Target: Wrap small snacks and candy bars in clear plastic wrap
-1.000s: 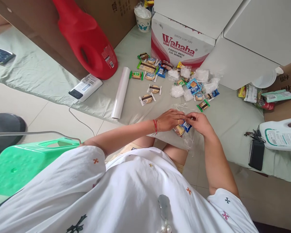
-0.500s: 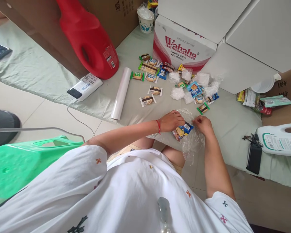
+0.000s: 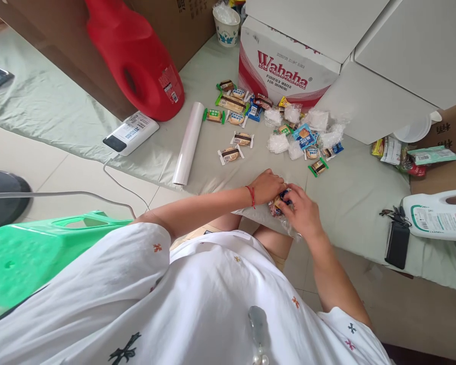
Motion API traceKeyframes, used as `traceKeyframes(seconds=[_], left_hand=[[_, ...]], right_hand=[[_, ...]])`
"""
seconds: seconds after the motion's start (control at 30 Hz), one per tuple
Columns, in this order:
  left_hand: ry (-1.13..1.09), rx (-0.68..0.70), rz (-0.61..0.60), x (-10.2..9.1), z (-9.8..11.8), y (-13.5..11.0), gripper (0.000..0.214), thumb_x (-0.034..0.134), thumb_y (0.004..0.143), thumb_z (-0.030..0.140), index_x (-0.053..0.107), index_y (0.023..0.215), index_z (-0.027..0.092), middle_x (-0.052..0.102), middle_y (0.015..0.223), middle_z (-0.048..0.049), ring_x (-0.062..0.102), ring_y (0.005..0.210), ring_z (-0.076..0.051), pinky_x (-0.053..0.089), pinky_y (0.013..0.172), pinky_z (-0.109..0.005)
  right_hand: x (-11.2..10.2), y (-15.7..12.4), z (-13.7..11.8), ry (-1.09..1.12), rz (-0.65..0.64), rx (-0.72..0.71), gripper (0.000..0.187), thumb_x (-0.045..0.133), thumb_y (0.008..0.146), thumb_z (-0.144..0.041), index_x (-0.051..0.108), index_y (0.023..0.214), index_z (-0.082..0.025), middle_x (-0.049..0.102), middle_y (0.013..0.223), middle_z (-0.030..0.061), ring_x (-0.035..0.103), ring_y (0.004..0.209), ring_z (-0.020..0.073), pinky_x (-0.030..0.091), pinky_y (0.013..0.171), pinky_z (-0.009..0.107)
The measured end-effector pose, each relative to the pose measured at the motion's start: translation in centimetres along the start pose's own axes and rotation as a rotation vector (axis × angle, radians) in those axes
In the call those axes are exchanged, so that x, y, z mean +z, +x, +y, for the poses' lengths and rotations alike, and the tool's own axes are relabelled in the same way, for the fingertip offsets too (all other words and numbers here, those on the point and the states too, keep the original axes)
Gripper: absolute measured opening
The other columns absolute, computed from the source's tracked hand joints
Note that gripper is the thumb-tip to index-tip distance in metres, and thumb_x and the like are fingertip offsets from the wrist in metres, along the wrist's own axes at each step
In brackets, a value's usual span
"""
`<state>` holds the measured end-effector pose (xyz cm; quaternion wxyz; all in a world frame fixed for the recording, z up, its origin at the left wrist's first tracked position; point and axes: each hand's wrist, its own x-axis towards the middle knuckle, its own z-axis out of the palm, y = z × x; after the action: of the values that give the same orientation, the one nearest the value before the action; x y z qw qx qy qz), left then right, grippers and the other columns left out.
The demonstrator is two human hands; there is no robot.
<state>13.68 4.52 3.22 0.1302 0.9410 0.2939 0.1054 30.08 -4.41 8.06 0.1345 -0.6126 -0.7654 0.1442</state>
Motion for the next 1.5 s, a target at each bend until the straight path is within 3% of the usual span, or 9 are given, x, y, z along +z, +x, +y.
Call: traceKeyframes(seconds=[0.27, 0.47, 0.63, 0.77, 0.9, 1.1, 1.3, 1.4, 1.5], left_hand=[[-0.131, -0.472, 0.201, 0.1, -0.5, -0.8, 0.043, 0.077, 0.082, 0.043, 0.067, 0.112, 0.014, 0.066, 0.124, -0.017, 0.053, 0.125, -0.035, 0.04, 0.098, -0.046], [-0.564, -0.581, -0.138, -1.4, -2.9, -0.1, 0.05, 0.075, 0.075, 0.034, 0.062, 0.12, 0.016, 0.072, 0.114, -0.0104, 0.064, 0.11, -0.029, 0.05, 0.089, -0.038], [-0.925, -0.767, -0.1, -2.0, -3.1, -0.2, 0.038, 0.056, 0.09, 0.048, 0.062, 0.11, 0.016, 0.074, 0.095, -0.0086, 0.07, 0.085, -0.022, 0.05, 0.069, -0.029], [-0.742, -0.756, -0.092, -1.1, -2.4, -0.8, 0.04, 0.081, 0.069, 0.05, 0.062, 0.085, 0.017, 0.068, 0.076, -0.0045, 0.066, 0.077, -0.022, 0.048, 0.067, -0.028], [-1.032, -0.773, 0.055, 0.1, -1.0, -1.5, 0.017, 0.071, 0.075, 0.025, 0.055, 0.071, 0.019, 0.054, 0.057, 0.0041, 0.052, 0.057, -0.012, 0.043, 0.058, -0.025], [-0.971, -0.568, 0.389, 2.5, 3.3, -2.9, 0.014, 0.056, 0.089, 0.024, 0.068, 0.095, 0.018, 0.067, 0.085, -0.0016, 0.06, 0.074, -0.013, 0.05, 0.071, -0.027], [-0.91, -0.435, 0.479, 5.4, 3.3, -3.5, 0.037, 0.051, 0.101, 0.046, 0.068, 0.116, 0.016, 0.068, 0.1, -0.0082, 0.064, 0.084, -0.017, 0.053, 0.08, -0.031], [-0.774, -0.41, 0.507, 6.7, 3.1, -3.8, 0.046, 0.055, 0.099, 0.055, 0.068, 0.12, 0.016, 0.064, 0.096, -0.0072, 0.061, 0.079, -0.017, 0.053, 0.076, -0.031], [-0.591, -0.393, 0.465, 7.3, 3.8, -4.3, 0.05, 0.046, 0.103, 0.056, 0.066, 0.128, 0.017, 0.065, 0.105, -0.0105, 0.064, 0.086, -0.019, 0.054, 0.079, -0.032]], right_hand=[[2.2, -2.5, -1.1, -0.472, -0.125, -0.039, 0.034, 0.042, 0.105, -0.03, 0.069, 0.123, -0.021, 0.052, 0.159, 0.0115, 0.07, 0.072, 0.0199, 0.048, 0.056, 0.031], [2.0, -2.5, -0.9, -0.518, -0.237, -0.144, 0.043, 0.044, 0.101, -0.019, 0.064, 0.139, -0.024, 0.049, 0.161, 0.0115, 0.074, 0.08, 0.021, 0.055, 0.062, 0.032], [2.1, -2.5, -1.5, -0.561, -0.265, -0.158, 0.044, 0.039, 0.103, -0.019, 0.063, 0.141, -0.023, 0.049, 0.16, 0.0134, 0.074, 0.076, 0.0213, 0.056, 0.063, 0.035], [2.2, -2.8, -1.2, -0.537, -0.236, -0.162, 0.044, 0.041, 0.103, -0.02, 0.063, 0.141, -0.024, 0.051, 0.159, 0.0122, 0.074, 0.079, 0.0212, 0.056, 0.064, 0.033], [2.3, -2.8, -0.4, -0.491, -0.205, -0.16, 0.041, 0.043, 0.103, -0.021, 0.066, 0.136, -0.025, 0.053, 0.157, 0.0109, 0.073, 0.078, 0.021, 0.056, 0.063, 0.033], [2.7, -2.5, 1.3, -0.316, -0.12, -0.168, 0.032, 0.044, 0.104, -0.025, 0.069, 0.124, -0.023, 0.059, 0.153, 0.0123, 0.075, 0.091, 0.025, 0.059, 0.071, 0.037], [4.1, -2.6, 3.3, 0.14, 0.081, -0.318, 0.057, 0.048, 0.104, -0.032, 0.036, 0.158, -0.018, 0.038, 0.166, 0.0195, 0.054, 0.142, 0.0284, 0.058, 0.1, 0.044], [4.4, -2.8, 3.9, 0.281, 0.192, -0.255, 0.071, 0.05, 0.103, -0.039, 0.022, 0.165, -0.018, 0.024, 0.171, 0.0243, 0.061, 0.133, 0.0283, 0.062, 0.089, 0.042], [3.1, -2.7, 4.1, 0.315, 0.212, -0.143, 0.057, 0.047, 0.104, -0.043, 0.044, 0.155, -0.019, 0.036, 0.167, 0.0217, 0.069, 0.119, 0.0261, 0.062, 0.09, 0.042]])
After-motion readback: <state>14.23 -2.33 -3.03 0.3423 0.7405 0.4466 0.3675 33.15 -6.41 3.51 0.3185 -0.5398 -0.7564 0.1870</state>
